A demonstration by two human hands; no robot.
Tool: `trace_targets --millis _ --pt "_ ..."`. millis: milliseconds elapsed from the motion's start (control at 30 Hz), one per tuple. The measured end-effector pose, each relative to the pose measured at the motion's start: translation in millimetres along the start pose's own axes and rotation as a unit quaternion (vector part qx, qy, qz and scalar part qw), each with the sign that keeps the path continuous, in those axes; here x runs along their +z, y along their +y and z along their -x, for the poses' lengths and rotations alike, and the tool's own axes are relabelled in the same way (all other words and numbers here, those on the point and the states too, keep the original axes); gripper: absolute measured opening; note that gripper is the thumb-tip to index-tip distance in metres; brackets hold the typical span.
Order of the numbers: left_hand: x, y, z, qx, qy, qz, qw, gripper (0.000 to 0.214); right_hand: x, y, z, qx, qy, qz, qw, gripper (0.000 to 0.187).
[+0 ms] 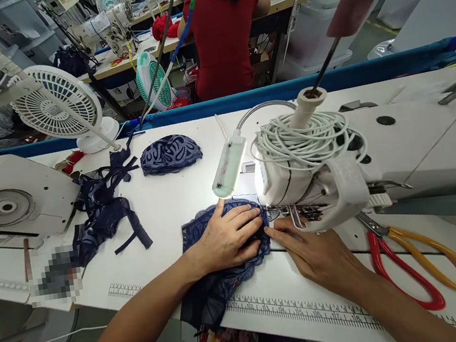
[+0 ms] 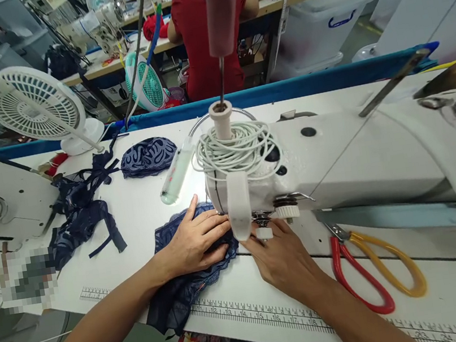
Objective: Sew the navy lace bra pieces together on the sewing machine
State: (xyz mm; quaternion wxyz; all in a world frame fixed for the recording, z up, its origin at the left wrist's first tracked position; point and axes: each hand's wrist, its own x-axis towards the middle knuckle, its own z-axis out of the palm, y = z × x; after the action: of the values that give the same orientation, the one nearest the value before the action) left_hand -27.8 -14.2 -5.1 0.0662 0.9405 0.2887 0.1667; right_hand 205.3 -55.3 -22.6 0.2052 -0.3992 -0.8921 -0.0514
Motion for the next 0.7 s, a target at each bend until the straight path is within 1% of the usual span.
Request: trace_targets --millis 100,300,467,600,700 --pt "-1.3 -0.3 -0.6 0.003 -0.001 -0.006 1.0 0.033 -0.6 0.6 0.9 -0.001 0.002 -0.005 1.0 0.043" --pt "-2.1 -1.4 -1.2 -0.001 -0.006 -0.009 1.0 0.033 0.3 1.7 2.8 0.004 -0.023 -0.002 1.0 0.046" --pt "-1.2 -4.3 -3.7 -0.024 -0.023 -0.01 0.999 0.031 5.5 2.3 4.7 0.021 -0.028 0.038 0.999 0.044" --pt "-1.0 -6.1 -6.7 -0.039 -0.02 -0.02 0.999 0.03 7.7 2.2 3.3 0.029 -0.025 0.071 0.997 0.04" --pt "-1.0 -8.6 -8.9 -0.037 -0.017 -0.02 0.999 0.029 8.3 1.7 0.6 0.042 -0.023 0.076 0.996 0.043"
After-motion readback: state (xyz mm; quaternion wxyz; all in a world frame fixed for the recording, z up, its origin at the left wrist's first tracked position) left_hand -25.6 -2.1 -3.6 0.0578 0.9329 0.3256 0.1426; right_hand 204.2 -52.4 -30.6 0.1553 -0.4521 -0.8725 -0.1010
